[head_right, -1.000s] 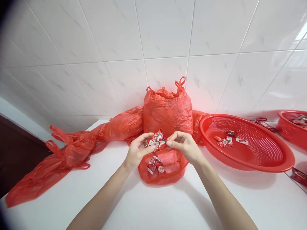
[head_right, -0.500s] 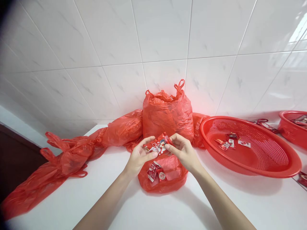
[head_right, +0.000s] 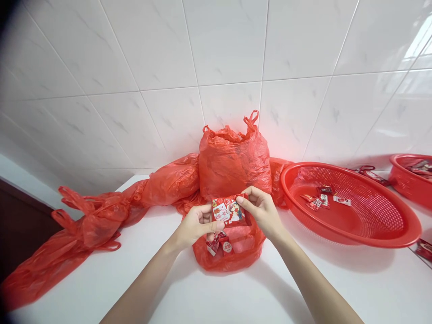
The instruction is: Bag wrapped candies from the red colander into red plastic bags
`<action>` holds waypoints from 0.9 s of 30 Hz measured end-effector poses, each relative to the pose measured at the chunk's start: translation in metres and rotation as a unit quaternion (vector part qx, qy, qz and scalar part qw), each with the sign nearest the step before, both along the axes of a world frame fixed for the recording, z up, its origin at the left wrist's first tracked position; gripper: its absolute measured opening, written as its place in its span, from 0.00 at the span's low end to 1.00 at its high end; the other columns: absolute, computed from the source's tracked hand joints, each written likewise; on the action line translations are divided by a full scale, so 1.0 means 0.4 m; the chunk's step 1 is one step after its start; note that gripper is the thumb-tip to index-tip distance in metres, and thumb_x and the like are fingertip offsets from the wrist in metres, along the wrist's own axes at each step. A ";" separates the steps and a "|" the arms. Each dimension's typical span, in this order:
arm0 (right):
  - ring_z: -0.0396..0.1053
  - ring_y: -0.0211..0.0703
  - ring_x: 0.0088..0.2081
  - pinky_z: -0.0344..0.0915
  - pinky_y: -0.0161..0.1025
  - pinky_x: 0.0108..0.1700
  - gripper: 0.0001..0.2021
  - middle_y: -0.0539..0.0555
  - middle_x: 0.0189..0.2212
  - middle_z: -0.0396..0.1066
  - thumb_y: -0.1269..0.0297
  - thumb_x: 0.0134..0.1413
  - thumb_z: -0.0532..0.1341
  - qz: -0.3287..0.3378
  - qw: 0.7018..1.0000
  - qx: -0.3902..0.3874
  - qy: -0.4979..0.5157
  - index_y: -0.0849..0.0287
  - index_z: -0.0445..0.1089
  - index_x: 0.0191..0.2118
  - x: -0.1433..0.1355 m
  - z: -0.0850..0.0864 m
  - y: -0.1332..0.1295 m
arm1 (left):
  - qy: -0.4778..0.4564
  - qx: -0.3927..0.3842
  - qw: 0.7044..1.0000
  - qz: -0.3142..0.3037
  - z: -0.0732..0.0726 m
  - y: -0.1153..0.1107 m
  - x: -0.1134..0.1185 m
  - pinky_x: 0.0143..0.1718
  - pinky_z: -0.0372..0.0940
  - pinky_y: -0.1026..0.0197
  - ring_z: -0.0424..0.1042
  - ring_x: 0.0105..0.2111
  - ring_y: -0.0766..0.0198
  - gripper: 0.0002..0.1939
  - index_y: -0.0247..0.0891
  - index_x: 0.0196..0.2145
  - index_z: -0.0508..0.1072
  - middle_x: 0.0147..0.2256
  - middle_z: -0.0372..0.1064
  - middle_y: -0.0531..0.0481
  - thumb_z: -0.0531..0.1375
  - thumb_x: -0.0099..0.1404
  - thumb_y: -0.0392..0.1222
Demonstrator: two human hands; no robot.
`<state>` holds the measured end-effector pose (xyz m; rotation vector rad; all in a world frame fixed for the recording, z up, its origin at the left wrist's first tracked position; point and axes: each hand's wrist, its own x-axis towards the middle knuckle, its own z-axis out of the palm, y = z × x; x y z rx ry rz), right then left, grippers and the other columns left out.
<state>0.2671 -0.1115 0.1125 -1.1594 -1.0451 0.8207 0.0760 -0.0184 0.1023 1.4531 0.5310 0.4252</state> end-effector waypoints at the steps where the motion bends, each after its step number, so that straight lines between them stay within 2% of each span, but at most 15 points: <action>1: 0.68 0.39 0.29 0.67 0.36 0.33 0.20 0.50 0.27 0.72 0.46 0.49 0.71 0.006 1.000 -0.001 0.000 0.57 0.68 0.30 0.000 -0.002 0.001 | 0.009 0.007 1.000 -0.002 0.001 0.001 -0.002 0.19 0.62 0.68 0.65 0.16 0.72 0.25 0.33 0.42 0.78 0.25 0.74 0.52 0.74 0.52 0.52; 5: 0.67 0.38 0.27 0.66 0.36 0.31 0.20 0.49 0.25 0.70 0.44 0.51 0.69 0.004 1.000 -0.005 -0.016 0.57 0.68 0.30 -0.003 -0.006 0.004 | 0.036 0.040 0.998 -0.021 0.004 0.011 -0.011 0.17 0.61 0.67 0.65 0.16 0.70 0.24 0.34 0.43 0.78 0.21 0.70 0.54 0.71 0.56 0.54; 7: 0.67 0.38 0.28 0.66 0.36 0.31 0.20 0.49 0.26 0.70 0.44 0.51 0.69 -0.014 1.000 -0.004 -0.023 0.56 0.67 0.30 -0.003 -0.008 0.006 | 0.050 0.090 0.995 -0.011 0.008 0.023 -0.020 0.20 0.64 0.66 0.67 0.18 0.68 0.24 0.34 0.46 0.78 0.21 0.70 0.54 0.69 0.59 0.55; 9: 0.68 0.39 0.28 0.66 0.36 0.32 0.21 0.49 0.26 0.70 0.43 0.51 0.68 -0.020 0.999 -0.007 -0.031 0.56 0.66 0.31 0.000 -0.013 0.008 | 0.066 0.163 0.984 0.039 0.013 0.038 -0.031 0.26 0.67 0.63 0.70 0.22 0.65 0.23 0.36 0.46 0.79 0.23 0.73 0.53 0.67 0.60 0.54; 12: 0.68 0.39 0.27 0.66 0.36 0.31 0.19 0.48 0.25 0.70 0.45 0.54 0.65 0.010 0.996 -0.040 -0.075 0.56 0.66 0.33 0.006 -0.031 0.014 | 0.080 0.243 0.960 0.114 0.022 0.064 -0.049 0.36 0.70 0.59 0.74 0.30 0.61 0.19 0.37 0.44 0.80 0.29 0.77 0.51 0.66 0.60 0.52; 17: 0.75 0.46 0.40 0.71 0.43 0.44 0.11 0.55 0.40 0.76 0.57 0.53 0.64 -0.007 0.970 -0.049 -0.239 0.56 0.69 0.39 0.012 -0.058 0.019 | 0.094 0.278 0.945 0.142 0.035 0.081 -0.070 0.43 0.71 0.56 0.77 0.37 0.57 0.16 0.39 0.43 0.80 0.36 0.80 0.48 0.65 0.60 0.49; 19: 0.75 0.46 0.39 0.71 0.43 0.44 0.08 0.55 0.39 0.77 0.60 0.55 0.62 0.027 0.959 -0.061 -0.277 0.56 0.70 0.39 0.009 -0.052 0.014 | 0.115 0.307 0.936 0.129 0.037 0.080 -0.076 0.45 0.71 0.55 0.78 0.40 0.56 0.15 0.40 0.43 0.80 0.40 0.80 0.47 0.64 0.61 0.48; 21: 0.74 0.45 0.36 0.70 0.41 0.40 0.07 0.54 0.36 0.77 0.62 0.58 0.59 0.090 0.940 -0.078 -0.319 0.57 0.72 0.39 0.002 -0.040 0.006 | 0.153 0.349 0.919 0.103 0.036 0.079 -0.082 0.47 0.71 0.54 0.78 0.42 0.54 0.14 0.40 0.43 0.80 0.43 0.80 0.46 0.63 0.63 0.48; 25: 0.73 0.44 0.35 0.67 0.38 0.39 0.09 0.53 0.33 0.78 0.69 0.59 0.58 0.256 0.873 -0.082 -0.408 0.55 0.77 0.36 -0.021 -0.033 -0.007 | 0.244 0.416 0.875 0.053 0.023 0.086 -0.098 0.47 0.70 0.53 0.77 0.46 0.49 0.15 0.40 0.45 0.80 0.45 0.79 0.43 0.62 0.63 0.47; 27: 0.74 0.43 0.34 0.66 0.35 0.38 0.07 0.51 0.31 0.77 0.70 0.53 0.64 0.266 0.847 -0.084 -0.452 0.53 0.79 0.31 -0.033 -0.043 -0.010 | 0.274 0.425 0.862 0.017 0.012 0.092 -0.107 0.44 0.71 0.54 0.78 0.46 0.48 0.17 0.40 0.46 0.80 0.45 0.79 0.42 0.62 0.62 0.46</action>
